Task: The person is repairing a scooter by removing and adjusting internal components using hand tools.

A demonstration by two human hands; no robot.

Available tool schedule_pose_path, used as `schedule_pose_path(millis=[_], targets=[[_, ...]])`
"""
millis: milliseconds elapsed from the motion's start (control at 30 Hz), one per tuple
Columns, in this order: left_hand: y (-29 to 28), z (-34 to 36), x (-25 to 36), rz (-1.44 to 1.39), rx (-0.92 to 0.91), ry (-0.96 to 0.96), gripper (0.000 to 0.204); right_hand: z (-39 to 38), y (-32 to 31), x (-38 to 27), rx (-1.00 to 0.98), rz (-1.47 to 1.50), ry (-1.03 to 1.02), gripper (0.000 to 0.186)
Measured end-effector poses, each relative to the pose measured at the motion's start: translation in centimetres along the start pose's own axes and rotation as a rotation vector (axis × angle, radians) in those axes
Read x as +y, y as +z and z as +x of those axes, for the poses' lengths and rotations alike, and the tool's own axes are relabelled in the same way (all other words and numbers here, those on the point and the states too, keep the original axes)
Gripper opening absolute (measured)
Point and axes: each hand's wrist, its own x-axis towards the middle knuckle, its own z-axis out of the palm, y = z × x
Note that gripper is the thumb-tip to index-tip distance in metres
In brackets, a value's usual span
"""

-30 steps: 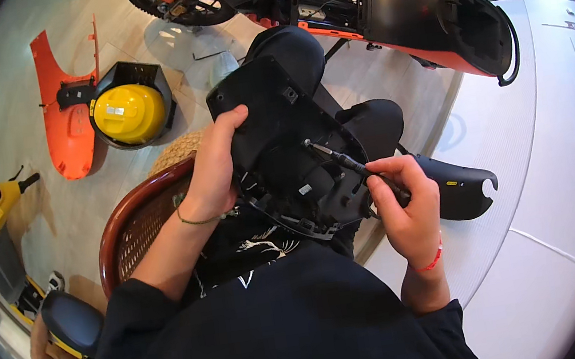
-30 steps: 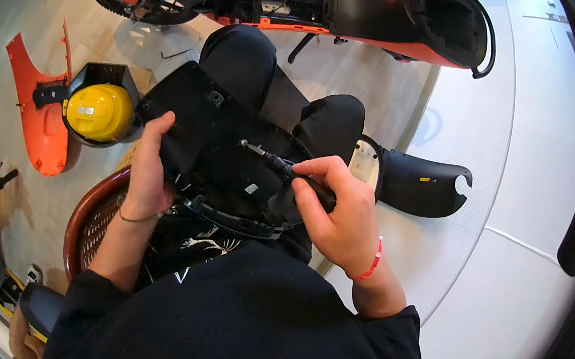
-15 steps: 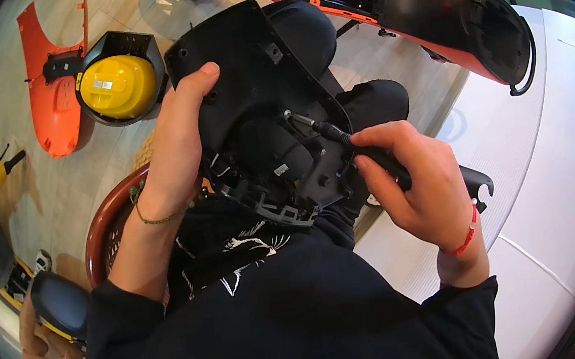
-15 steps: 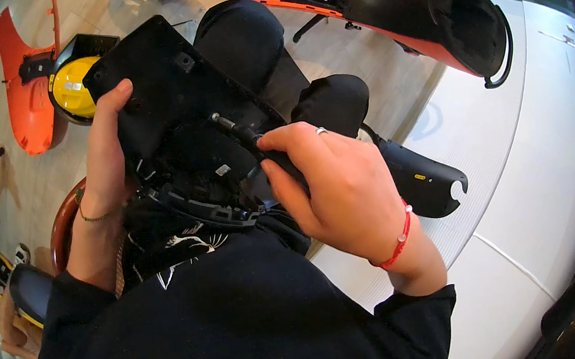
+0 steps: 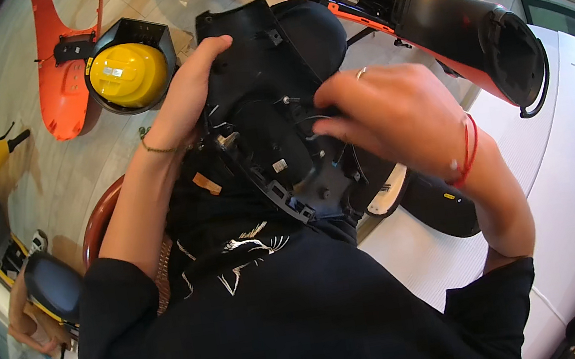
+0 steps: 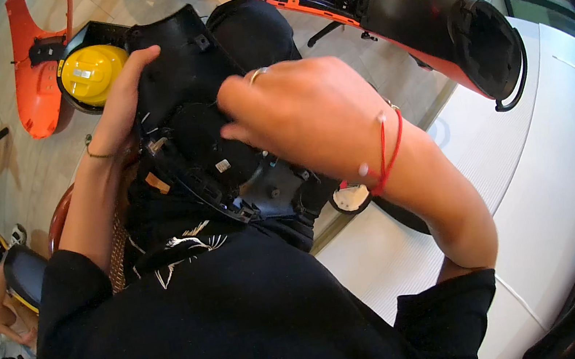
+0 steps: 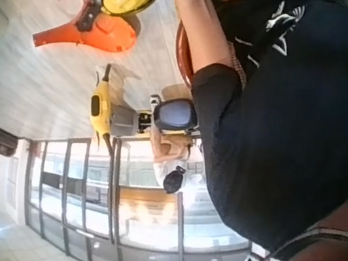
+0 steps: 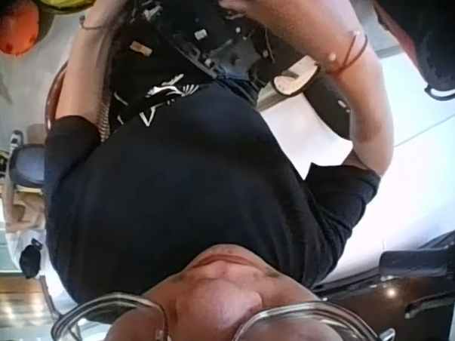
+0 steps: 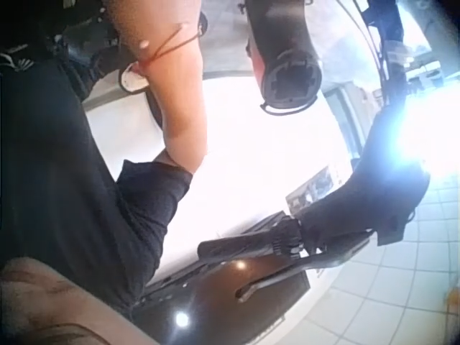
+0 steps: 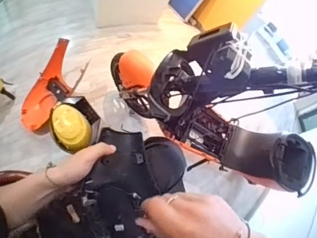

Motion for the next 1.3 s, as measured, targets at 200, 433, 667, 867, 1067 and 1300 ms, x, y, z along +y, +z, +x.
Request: schedule_pose_path(millis=[200, 433, 667, 867, 1067, 1300], targets=[[-0.1, 1.6, -0.4, 0.049, -0.045, -0.106, 0.034, -0.4, 2.4, 0.5, 0.243, 0.481, 0.465, 0.024], [1.4, -0.3, 1.6, 1.124, 0.422, 1.356, 0.035, -0.6, 3.9, 1.1, 0.394, 0.502, 0.519, 0.029], [5.0, -0.3, 1.1, 1.289, -0.525, 0.825, 0.021, -0.1, 4.0, 2.3, 0.449, 0.019, 0.146, 0.023], [4.7, 0.4, -0.6, 1.211, -0.586, 0.742, 0.022, -1.3, 2.8, 1.7, 0.524, -0.059, 0.259, 0.032], [5.5, -0.4, -0.7, 1.269, -0.501, 0.641, 0.024, -3.5, 1.9, -1.1, 0.352, 0.099, 0.716, 0.045], [4.9, -0.9, -0.6, 1.356, -0.549, 0.694, 0.021, -4.0, 1.7, -0.5, 0.420, 0.220, 0.302, 0.027]])
